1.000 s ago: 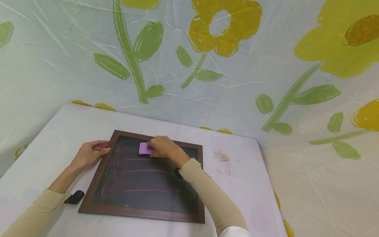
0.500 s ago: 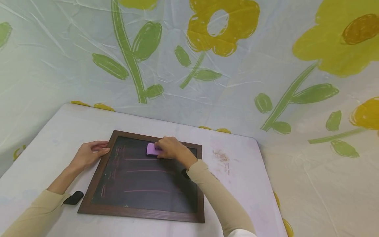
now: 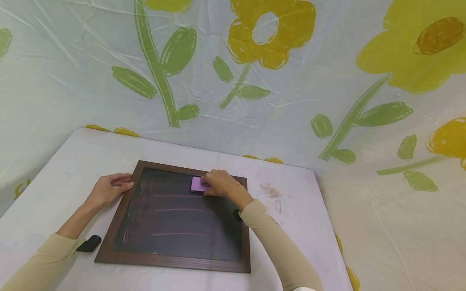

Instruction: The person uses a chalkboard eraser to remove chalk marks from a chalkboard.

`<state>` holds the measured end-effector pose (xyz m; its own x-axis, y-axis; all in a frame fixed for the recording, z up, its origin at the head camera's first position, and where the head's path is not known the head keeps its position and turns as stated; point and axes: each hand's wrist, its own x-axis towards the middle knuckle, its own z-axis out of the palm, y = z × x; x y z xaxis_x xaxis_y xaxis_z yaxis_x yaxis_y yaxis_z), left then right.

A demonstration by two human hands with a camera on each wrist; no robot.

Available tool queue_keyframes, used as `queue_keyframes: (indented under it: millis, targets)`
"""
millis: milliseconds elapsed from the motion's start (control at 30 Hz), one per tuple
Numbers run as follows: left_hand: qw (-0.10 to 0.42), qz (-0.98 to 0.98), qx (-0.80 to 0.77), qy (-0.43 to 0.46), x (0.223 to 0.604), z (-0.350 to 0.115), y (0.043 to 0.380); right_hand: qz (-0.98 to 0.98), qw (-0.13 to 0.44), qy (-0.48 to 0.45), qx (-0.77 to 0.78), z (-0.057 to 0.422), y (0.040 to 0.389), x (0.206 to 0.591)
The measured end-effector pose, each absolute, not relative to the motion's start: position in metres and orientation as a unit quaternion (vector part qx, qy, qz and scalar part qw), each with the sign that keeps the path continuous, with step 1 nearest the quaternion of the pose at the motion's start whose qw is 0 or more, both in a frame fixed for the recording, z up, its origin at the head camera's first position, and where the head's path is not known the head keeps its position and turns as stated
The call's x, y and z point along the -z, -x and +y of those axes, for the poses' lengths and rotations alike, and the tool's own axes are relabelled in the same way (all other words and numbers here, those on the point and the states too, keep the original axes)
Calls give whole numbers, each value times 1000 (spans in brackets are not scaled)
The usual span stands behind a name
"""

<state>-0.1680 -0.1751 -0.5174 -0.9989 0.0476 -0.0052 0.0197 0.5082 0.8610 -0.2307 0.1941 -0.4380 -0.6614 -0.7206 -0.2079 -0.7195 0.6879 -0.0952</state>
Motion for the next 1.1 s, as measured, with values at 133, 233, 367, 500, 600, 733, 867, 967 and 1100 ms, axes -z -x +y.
queue_keyframes:
  millis: [133, 233, 367, 500, 600, 733, 867, 967, 1100]
  targets:
    - [16, 868, -496, -20, 517, -174, 167, 914, 122, 386, 0, 204, 228, 435]
    - [16, 868, -495, -21, 517, -174, 167, 917, 120, 381, -2, 212, 226, 434]
    - [14, 868, -495, -21, 517, -173, 167, 920, 117, 374, 3, 222, 224, 433]
    - [15, 868, -495, -19, 517, -172, 167, 924, 112, 365, 17, 231, 221, 434]
    - [15, 869, -495, -19, 517, -172, 167, 928, 97, 360, 30, 239, 219, 434]
    - [15, 869, -494, -18, 516, -172, 167, 931, 78, 354, 38, 248, 214, 434]
    - [13, 869, -494, -18, 515, -173, 166, 933, 70, 350, 39, 255, 207, 435]
    - [13, 870, -493, -18, 515, -173, 166, 935, 72, 344, 45, 256, 203, 435]
    - [15, 870, -493, -15, 516, -173, 166, 937, 73, 338, 50, 256, 197, 435]
